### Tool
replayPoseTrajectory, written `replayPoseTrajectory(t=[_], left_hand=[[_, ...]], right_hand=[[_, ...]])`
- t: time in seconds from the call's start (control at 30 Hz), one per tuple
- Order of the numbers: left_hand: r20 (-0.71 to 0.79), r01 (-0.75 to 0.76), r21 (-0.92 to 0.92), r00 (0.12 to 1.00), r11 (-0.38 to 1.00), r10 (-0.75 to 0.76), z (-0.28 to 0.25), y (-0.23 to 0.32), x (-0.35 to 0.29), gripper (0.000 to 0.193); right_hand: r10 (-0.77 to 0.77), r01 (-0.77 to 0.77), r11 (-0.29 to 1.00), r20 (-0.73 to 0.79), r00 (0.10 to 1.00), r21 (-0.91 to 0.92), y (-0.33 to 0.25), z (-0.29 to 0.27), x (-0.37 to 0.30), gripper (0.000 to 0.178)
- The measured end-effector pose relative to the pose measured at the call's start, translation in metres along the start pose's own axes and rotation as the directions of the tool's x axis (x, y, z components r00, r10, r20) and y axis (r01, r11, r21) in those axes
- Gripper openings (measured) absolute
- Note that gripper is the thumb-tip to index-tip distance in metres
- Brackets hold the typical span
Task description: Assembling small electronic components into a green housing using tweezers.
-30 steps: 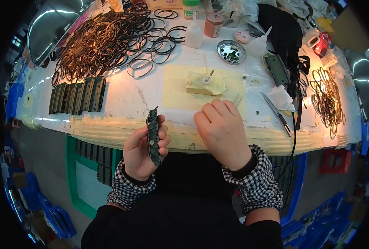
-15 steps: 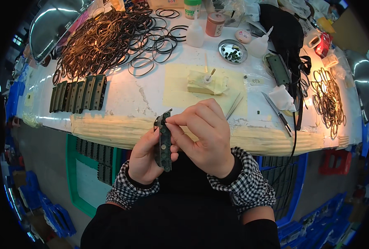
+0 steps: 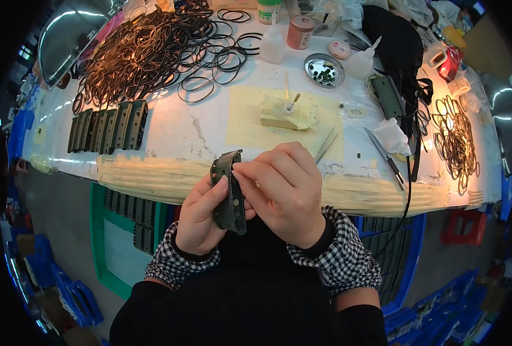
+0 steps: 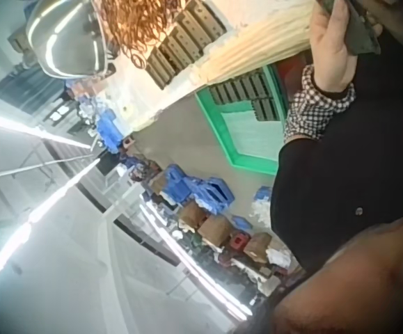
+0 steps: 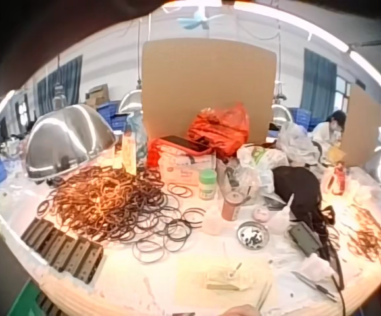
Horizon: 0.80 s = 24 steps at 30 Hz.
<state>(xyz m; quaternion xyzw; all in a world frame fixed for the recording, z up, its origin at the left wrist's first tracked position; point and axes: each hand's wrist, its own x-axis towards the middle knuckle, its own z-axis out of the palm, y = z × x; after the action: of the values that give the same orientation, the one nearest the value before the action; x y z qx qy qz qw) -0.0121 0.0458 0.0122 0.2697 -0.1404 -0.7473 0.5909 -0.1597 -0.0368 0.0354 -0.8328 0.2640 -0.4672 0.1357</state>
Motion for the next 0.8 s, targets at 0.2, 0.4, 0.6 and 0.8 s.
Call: replayPoseTrajectory(t=[0.2, 0.4, 0.6, 0.8], left_hand=[[-0.017, 0.015, -0.05, 1.0, 0.999, -0.016, 0.002, 0.001, 0.0, 0.027], [-0.059, 0.067, -0.066, 0.996, 0.996, -0.071, 0.003, 0.002, 0.003, 0.028], [-0.067, 0.071, -0.04, 0.995, 0.997, -0.073, 0.0, 0.001, 0.005, 0.028], [-0.022, 0.111, -0.092, 0.993, 0.99, -0.113, -0.003, 0.003, 0.005, 0.028]], right_hand=[[0.012, -0.018, 0.995, 0.057, 0.998, 0.097, 0.003, -0.004, -0.003, 0.024], [0.015, -0.027, 0.995, 0.116, 0.993, 0.096, 0.008, -0.006, -0.004, 0.028], [0.017, -0.042, 0.991, 0.197, 0.98, 0.126, 0.013, -0.009, -0.007, 0.036], [-0.048, -0.001, 0.984, 0.273, 0.961, 0.179, 0.02, -0.014, -0.007, 0.045]])
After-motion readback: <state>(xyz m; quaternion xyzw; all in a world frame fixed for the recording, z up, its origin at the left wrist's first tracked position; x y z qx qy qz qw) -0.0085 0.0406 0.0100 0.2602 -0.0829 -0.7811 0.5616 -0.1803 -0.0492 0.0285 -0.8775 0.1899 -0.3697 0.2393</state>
